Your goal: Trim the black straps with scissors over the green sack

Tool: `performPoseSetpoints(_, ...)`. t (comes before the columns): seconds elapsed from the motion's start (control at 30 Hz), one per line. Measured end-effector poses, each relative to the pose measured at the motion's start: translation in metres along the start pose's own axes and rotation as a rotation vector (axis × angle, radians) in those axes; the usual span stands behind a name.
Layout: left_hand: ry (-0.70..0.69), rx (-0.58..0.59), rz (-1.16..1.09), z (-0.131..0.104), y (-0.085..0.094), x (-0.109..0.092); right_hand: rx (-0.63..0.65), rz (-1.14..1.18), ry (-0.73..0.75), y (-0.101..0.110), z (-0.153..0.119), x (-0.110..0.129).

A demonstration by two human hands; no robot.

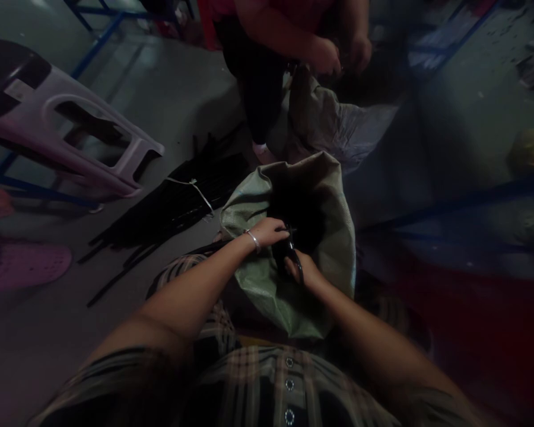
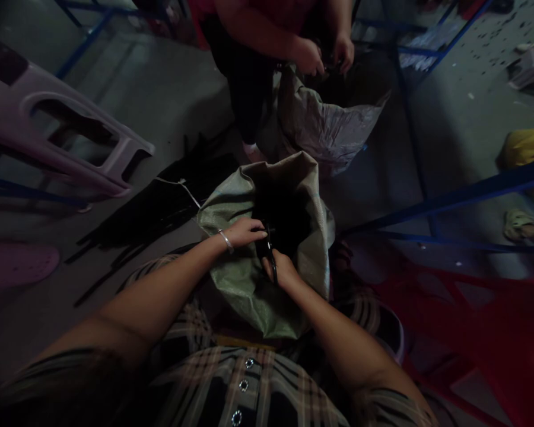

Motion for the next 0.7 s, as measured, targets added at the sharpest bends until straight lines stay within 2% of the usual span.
performPoseSetpoints(0.27,-0.002,-0.059,-0.007,0.001,0.008,0.008,-0.117,0.073,-0.053,0.004,0.001,0.008)
performPoseSetpoints(0.7,0.027,-0.071,-0.032,0.004,0.009,0.011,-0.177,0.109,-0.091,0.005,0.0,0.011)
Point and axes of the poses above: each hand's wrist, its own z-axis towards the middle knuckle, its own y-axis out of the back of the hand, x = y × z, the point moved 1 cm from there along z, towards the middle knuckle, and after that the axes turned 8 degrees about -x, right-handed, at the moved point
